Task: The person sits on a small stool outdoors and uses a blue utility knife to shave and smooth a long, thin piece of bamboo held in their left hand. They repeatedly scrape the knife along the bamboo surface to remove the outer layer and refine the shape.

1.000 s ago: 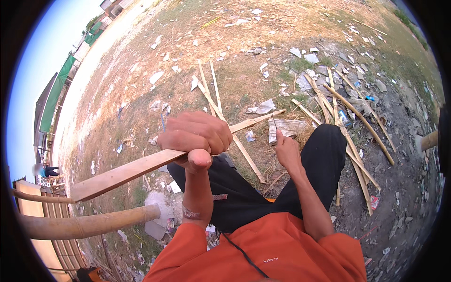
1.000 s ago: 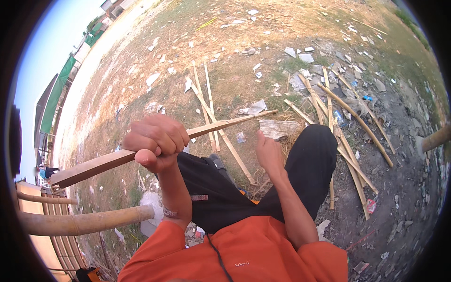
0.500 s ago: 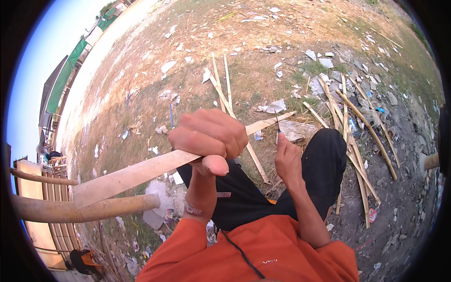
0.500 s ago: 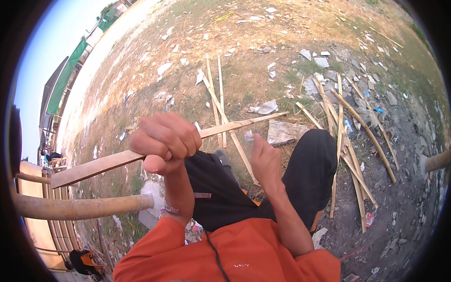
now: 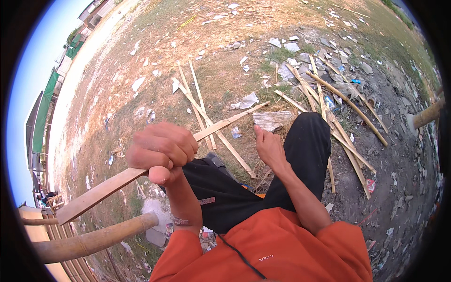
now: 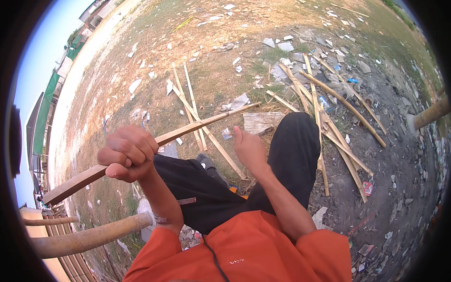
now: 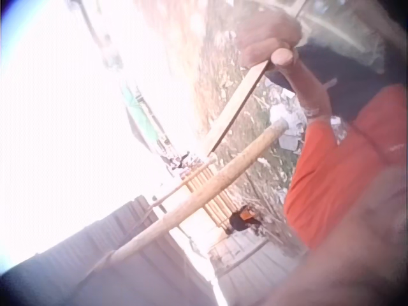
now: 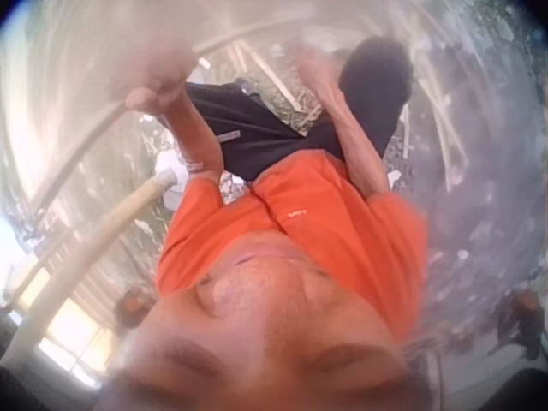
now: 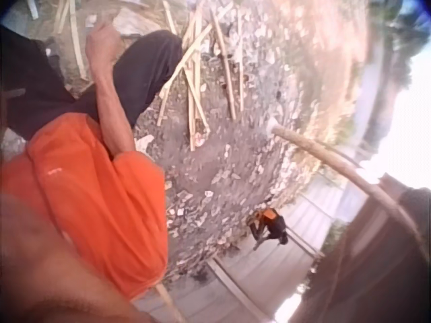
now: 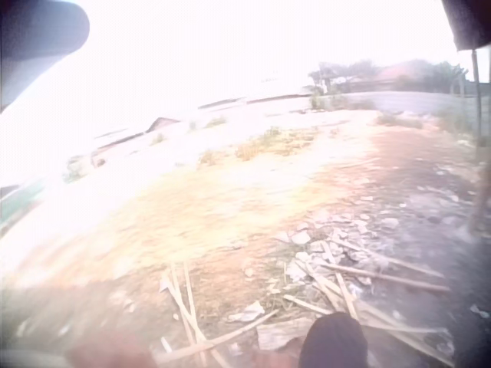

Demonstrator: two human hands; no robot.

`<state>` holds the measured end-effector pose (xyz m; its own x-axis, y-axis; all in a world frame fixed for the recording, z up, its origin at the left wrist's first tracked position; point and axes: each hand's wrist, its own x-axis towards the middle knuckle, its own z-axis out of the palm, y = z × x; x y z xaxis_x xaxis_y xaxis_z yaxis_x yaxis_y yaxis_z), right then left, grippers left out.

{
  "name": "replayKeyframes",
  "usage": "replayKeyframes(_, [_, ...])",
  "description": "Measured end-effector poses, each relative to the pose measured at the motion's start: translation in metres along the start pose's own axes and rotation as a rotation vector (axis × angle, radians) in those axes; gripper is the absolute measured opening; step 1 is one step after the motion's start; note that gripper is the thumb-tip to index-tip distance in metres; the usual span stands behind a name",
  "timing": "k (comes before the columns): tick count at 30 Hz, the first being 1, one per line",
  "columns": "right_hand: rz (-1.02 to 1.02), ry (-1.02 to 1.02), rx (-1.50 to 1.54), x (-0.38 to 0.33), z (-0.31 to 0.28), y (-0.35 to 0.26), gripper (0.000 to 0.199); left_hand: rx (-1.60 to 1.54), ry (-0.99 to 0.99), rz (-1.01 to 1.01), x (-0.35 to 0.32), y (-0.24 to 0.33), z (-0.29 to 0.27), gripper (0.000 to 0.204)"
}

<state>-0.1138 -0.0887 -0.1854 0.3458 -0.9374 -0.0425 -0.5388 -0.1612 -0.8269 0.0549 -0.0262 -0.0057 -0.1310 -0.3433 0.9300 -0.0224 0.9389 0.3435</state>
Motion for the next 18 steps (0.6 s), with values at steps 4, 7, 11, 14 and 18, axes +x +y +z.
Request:
replayKeyframes(4, [-0.081, 0.023, 0.079, -0.003, 0.010, -0.008, 0.047, 0.018, 0.051, -0.031, -0.004, -0.003, 0.002, 0.039])
replayKeyframes(7, [0.066, 0.036, -0.024, 0.024, 0.028, 0.027, 0.050, 0.061, 0.103, -0.058, 0.002, 0.001, 0.004, 0.039])
replayKeyframes(11, [0.071, 0.047, -0.058, 0.036, 0.027, 0.043, 0.052, 0.067, 0.065, -0.038, 0.007, -0.004, 0.008, 0.038])
replayKeyframes(14, [0.024, 0.067, 0.165, 0.021, 0.021, 0.007, 0.051, 0.112, 0.111, -0.073, 0.008, -0.007, 0.008, 0.035])
replayKeyframes(18, [0.046, 0.096, 0.062, 0.038, 0.034, 0.026, 0.053, 0.121, 0.209, -0.126, 0.006, -0.013, -0.006, 0.033])
